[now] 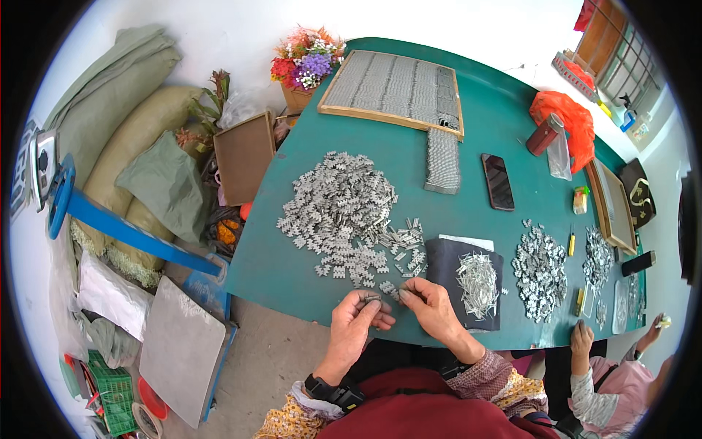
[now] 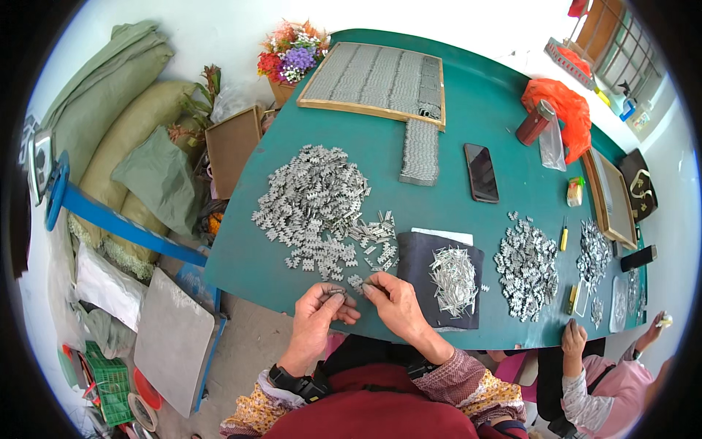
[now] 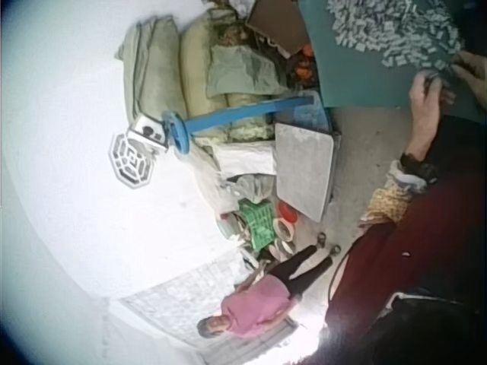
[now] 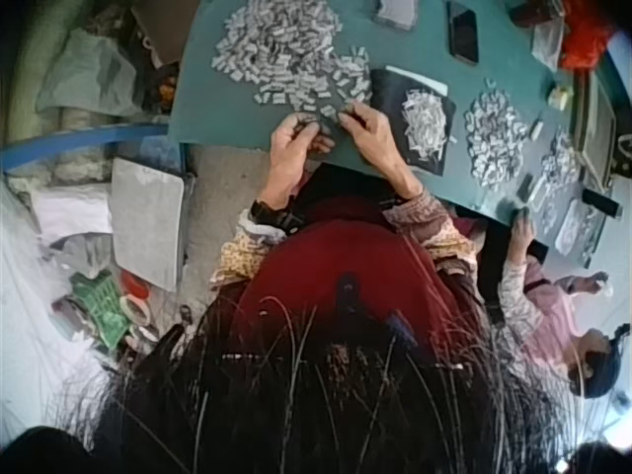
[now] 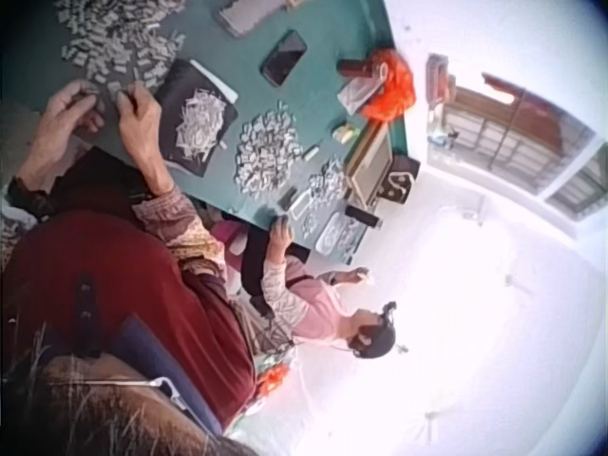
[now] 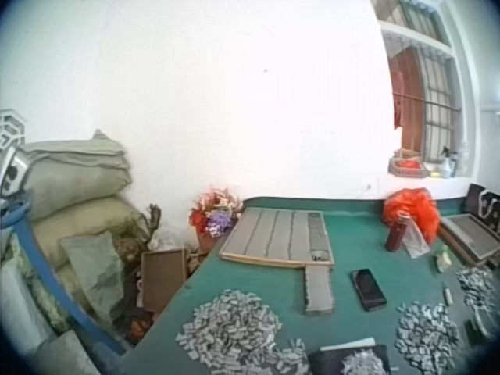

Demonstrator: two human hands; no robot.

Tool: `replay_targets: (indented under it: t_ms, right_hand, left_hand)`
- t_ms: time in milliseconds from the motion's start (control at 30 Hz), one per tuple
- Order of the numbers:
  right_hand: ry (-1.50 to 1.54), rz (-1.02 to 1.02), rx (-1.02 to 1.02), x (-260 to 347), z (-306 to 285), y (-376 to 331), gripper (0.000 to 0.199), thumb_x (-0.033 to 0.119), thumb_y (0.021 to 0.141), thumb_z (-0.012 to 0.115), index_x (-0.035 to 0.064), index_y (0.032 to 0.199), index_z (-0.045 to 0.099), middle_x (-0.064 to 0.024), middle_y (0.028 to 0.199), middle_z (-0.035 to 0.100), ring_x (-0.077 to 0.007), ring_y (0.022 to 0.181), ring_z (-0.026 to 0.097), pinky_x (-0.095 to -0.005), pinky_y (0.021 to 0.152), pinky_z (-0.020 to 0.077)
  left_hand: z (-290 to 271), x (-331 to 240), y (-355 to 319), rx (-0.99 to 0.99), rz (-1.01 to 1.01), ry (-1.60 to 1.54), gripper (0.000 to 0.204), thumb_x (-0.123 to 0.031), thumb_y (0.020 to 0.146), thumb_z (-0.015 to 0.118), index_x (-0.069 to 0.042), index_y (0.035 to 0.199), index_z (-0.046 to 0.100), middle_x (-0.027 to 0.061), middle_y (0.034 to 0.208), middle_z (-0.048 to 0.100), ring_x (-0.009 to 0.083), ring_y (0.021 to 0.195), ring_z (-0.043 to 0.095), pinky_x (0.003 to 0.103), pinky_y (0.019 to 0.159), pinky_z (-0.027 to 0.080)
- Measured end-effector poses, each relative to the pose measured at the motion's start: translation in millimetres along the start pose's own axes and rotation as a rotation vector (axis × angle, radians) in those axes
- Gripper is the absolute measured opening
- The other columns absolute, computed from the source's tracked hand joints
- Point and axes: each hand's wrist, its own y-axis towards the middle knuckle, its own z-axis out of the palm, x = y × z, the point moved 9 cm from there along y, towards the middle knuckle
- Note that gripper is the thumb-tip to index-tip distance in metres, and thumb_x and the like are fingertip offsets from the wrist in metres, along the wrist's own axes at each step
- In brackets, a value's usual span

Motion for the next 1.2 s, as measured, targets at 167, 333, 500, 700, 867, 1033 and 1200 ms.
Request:
replay_targets:
  t_ms: [167,333,500,700,867,1033,1200]
  right_hand:
    - [-0.075,-0.084,-0.043,13.2,-2.6,-6.7,0.009,0.006,0.09,0.062,-0.0028,0.094,0.063,-0.0141,0.078,0.065,-0.0242,0.069,0.064,-0.0337,0.065,0.0484]
    - [-0.551,-0.514,-0.079,49.6,7.2,-24.0,0.008,0.001,0.085,0.064,0.0033,0.091,0.059,-0.0142,0.081,0.061,-0.0352,0.07,0.056,-0.0432,0.069,0.0425]
    - [-0.336,-0.397,-0.065,40.8,2.2,-23.7,0.01,0.001,0.084,0.065,0.0006,0.092,0.06,-0.0161,0.082,0.062,-0.0359,0.075,0.06,-0.0428,0.069,0.046]
    - [-0.207,-0.191,-0.039,21.8,-3.4,-16.6,0.011,0.002,0.084,0.065,-0.0021,0.093,0.061,-0.0173,0.082,0.063,-0.038,0.076,0.063,-0.0432,0.066,0.0494]
    - [-0.275,-0.213,0.01,17.4,-2.8,-17.1,0.011,0.004,0.086,0.064,-0.0027,0.094,0.06,-0.0192,0.083,0.063,-0.0375,0.074,0.064,-0.0415,0.065,0.0501]
    - [-0.127,-0.099,-0.088,17.0,-14.0,-16.1,0.009,0.004,0.089,0.062,-0.0022,0.094,0.059,-0.0186,0.081,0.062,-0.0349,0.071,0.063,-0.0387,0.064,0.0496]
    - [-0.119,-0.159,-0.1,20.3,-13.1,-19.4,0.01,0.003,0.089,0.062,-0.0016,0.097,0.057,-0.0178,0.083,0.061,-0.0338,0.071,0.062,-0.0384,0.064,0.0492]
  left_hand:
    - [3.3,0.3,0.8,-0.01,-0.009,-0.015,0.012,-0.007,0.1,0.053,0.003,0.106,0.056,0.0159,0.093,0.068,0.0245,0.076,0.07,0.034,0.067,0.059]
    - [8.7,2.0,1.9,-0.017,-0.027,-0.061,0.01,-0.005,0.098,0.056,0.004,0.104,0.057,0.0154,0.091,0.068,0.0237,0.075,0.07,0.033,0.066,0.058]
    - [7.1,0.1,6.1,-0.045,0.013,0.001,0.011,0.006,0.092,0.058,0.005,0.103,0.058,0.0147,0.089,0.068,0.0218,0.073,0.07,0.031,0.063,0.058]
    - [13.0,-1.9,4.3,0.011,0.042,0.068,0.012,0.008,0.091,0.058,0.006,0.104,0.057,0.0146,0.09,0.067,0.0211,0.075,0.069,0.031,0.065,0.058]
    - [18.6,-3.1,4.7,0.02,0.06,0.08,0.012,0.006,0.093,0.058,0.006,0.104,0.056,0.0149,0.091,0.067,0.0214,0.077,0.069,0.031,0.066,0.058]
    - [21.4,-1.4,4.0,0.021,0.038,0.097,0.011,0.003,0.094,0.057,0.006,0.104,0.056,0.0155,0.091,0.067,0.0219,0.076,0.07,0.032,0.066,0.058]
    - [31.2,-2.8,3.5,0.058,0.063,0.054,0.009,0.002,0.095,0.057,0.006,0.103,0.056,0.0157,0.091,0.068,0.0222,0.076,0.07,0.032,0.065,0.058]
